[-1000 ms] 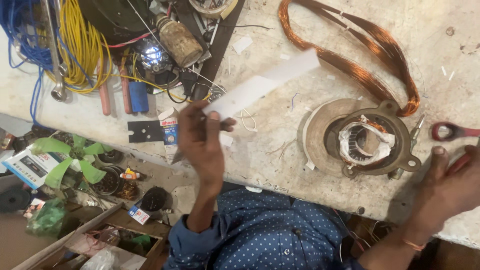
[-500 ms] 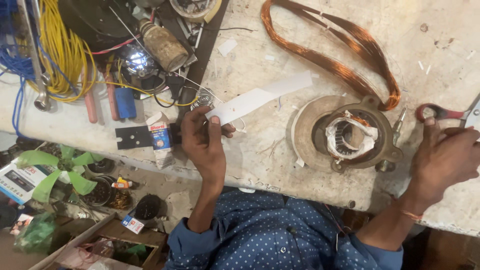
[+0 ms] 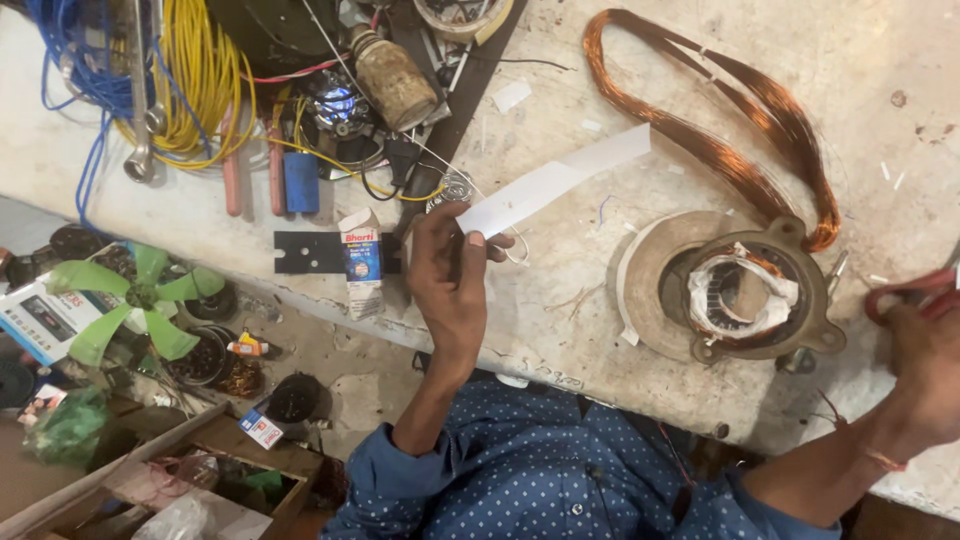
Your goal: The person wraps white tape around a motor stator, then cuts a strip of white insulating material with scissors. They insert a copper wire bundle into the stator slots and secure it with the cut insulating pieces.
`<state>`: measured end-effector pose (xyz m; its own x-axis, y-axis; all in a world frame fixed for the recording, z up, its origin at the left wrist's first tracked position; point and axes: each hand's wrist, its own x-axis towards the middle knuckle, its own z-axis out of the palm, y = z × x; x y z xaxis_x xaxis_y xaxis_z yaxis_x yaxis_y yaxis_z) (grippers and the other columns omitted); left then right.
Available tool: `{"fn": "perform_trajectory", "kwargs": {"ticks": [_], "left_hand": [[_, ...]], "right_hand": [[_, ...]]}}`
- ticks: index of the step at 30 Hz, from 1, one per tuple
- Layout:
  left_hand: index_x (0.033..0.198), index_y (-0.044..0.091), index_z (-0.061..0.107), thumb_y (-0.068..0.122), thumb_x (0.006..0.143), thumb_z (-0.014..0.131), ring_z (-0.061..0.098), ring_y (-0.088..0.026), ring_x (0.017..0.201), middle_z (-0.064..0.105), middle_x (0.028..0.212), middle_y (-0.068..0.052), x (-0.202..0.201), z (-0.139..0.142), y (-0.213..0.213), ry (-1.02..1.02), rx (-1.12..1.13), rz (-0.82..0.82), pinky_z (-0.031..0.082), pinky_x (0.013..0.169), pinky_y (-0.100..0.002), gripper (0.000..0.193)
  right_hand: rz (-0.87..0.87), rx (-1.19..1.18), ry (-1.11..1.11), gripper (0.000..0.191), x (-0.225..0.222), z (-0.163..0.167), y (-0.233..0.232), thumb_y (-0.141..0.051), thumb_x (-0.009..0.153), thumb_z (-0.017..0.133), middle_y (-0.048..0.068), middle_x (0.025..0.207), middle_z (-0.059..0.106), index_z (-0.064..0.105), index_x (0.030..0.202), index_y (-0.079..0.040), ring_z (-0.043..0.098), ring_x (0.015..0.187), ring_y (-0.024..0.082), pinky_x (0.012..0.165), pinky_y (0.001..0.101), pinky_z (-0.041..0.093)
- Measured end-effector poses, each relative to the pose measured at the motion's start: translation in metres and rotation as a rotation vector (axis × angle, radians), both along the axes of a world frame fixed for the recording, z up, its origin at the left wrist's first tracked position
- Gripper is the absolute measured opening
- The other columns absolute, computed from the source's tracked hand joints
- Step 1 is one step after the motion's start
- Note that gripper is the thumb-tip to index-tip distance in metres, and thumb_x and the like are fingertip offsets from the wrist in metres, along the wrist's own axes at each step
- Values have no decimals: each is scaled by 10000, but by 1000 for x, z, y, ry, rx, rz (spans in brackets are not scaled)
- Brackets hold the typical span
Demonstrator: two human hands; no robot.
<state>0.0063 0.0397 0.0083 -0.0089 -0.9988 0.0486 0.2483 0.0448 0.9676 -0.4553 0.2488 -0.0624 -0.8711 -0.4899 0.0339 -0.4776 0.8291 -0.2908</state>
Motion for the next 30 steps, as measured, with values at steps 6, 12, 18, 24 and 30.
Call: {"fn": "perform_trajectory", "kwargs": {"ticks": [6, 12, 18, 24, 30], "left_hand": [[1331, -32, 528, -15, 1048, 547, 758, -196, 919, 698, 1050, -128, 0, 0, 1, -9, 2, -28, 596, 747, -273, 284], [1282, -19, 583, 2, 1023, 611, 717, -140, 777, 673, 956, -75, 0, -3, 2, -17, 84, -10, 554, 632, -253, 261], [1271, -23, 620, -2, 1029, 636, 664, -115, 747, 684, 964, -80, 2, -4, 3, -103, 64, 67, 525, 636, -252, 244], [1317, -34, 596, -4, 1038, 581, 714, -127, 838, 689, 1056, -96, 7, 5, 9, -112, 55, 113, 596, 724, -264, 281], [1291, -21, 605, -2, 1021, 609, 697, -118, 791, 648, 1019, -73, 10, 16, 11, -101, 112, 112, 592, 682, -259, 270]], "right_hand": [[-45, 18, -275, 323, -1, -1, 33, -254, 961, 730, 160, 753, 643, 697, 943, 66, 600, 589, 236, 573, 392, 476], [109, -508, -560, 236, 22, 21, 70, -125, 1040, 552, 171, 1047, 659, 673, 1023, 77, 559, 715, 193, 859, 324, 498], [194, -776, -494, 307, 95, 80, 39, -100, 920, 644, 137, 1061, 617, 559, 1187, 26, 564, 803, 195, 853, 330, 508], [424, -816, -929, 625, 198, 100, 9, -75, 800, 736, 103, 1074, 576, 445, 1351, -25, 569, 891, 197, 848, 336, 519], [575, -192, -1786, 972, 307, 84, -23, -50, 680, 827, 69, 1087, 534, 331, 1515, -76, 574, 979, 199, 842, 342, 529]]}}
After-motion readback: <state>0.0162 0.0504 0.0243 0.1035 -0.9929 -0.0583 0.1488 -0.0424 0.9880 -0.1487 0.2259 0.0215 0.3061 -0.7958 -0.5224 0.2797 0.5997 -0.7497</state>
